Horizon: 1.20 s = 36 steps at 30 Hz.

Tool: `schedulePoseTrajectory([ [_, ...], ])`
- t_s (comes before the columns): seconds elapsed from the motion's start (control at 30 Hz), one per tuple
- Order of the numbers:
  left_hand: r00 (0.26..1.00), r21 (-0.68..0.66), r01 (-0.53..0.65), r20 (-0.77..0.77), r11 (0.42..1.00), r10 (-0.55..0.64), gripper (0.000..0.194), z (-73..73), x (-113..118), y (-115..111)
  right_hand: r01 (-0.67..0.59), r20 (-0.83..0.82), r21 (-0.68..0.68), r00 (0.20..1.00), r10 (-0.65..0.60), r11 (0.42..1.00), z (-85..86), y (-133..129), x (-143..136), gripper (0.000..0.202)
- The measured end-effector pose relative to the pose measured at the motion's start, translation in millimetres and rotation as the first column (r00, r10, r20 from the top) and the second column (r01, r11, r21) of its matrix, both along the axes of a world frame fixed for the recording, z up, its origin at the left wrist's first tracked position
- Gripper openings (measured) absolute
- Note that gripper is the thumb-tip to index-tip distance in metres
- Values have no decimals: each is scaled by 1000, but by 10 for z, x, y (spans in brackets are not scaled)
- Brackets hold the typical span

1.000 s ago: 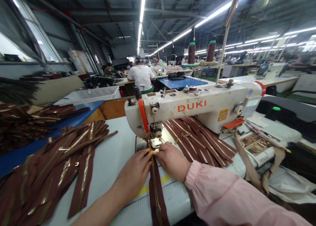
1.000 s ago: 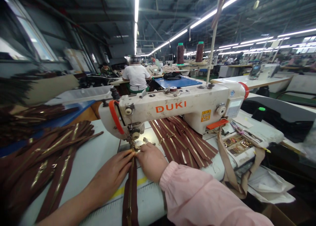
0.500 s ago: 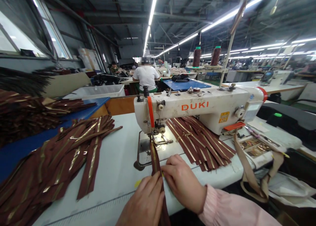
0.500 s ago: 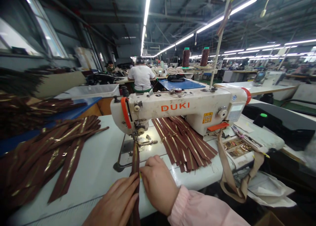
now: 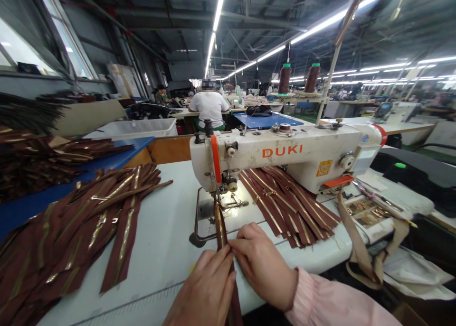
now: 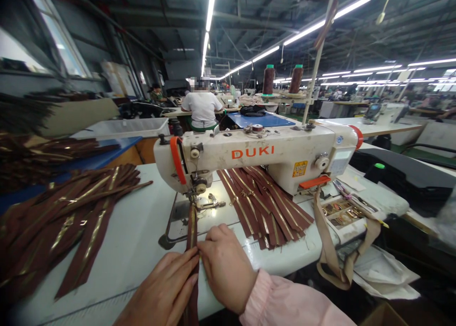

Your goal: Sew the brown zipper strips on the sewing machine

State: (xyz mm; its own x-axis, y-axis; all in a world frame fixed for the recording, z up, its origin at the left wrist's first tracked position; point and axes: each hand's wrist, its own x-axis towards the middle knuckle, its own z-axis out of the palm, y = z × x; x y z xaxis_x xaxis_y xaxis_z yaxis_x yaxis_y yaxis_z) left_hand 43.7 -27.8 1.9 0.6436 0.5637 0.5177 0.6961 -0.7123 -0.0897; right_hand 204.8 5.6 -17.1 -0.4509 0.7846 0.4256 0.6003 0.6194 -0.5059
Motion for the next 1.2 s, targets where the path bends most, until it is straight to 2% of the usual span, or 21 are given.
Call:
schedulePoseTrajectory([
  [0.23,998,5,37,50,999,-37,30,11,-40,-6,-27,79,39,997,24,999,34,-10,-8,19],
  [0.43,990,3,139,-11,990,-139,31,42,-175,29,-59,211,95,977,38,994,30,5,-8,12],
  [0.63,992,-124,100,82,987,-91,29,57,-276,268,-118,322,216,946,43,969,99,-5,-6,8],
  [0.8,990,-240,136,78,961,-120,31,49,-276,442,-212,419,253,904,90,944,148,33,36,6],
  [0.9,988,-252,153,69,956,-140,29,53,-285,447,-238,431,237,895,117,942,163,72,99,9],
  [1.07,986,-230,162,80,960,-147,31,36,-300,420,-168,376,186,922,88,968,151,98,223,13],
  [1.2,987,-249,152,91,956,-133,31,6,-305,416,-204,346,172,928,135,964,146,90,219,17],
])
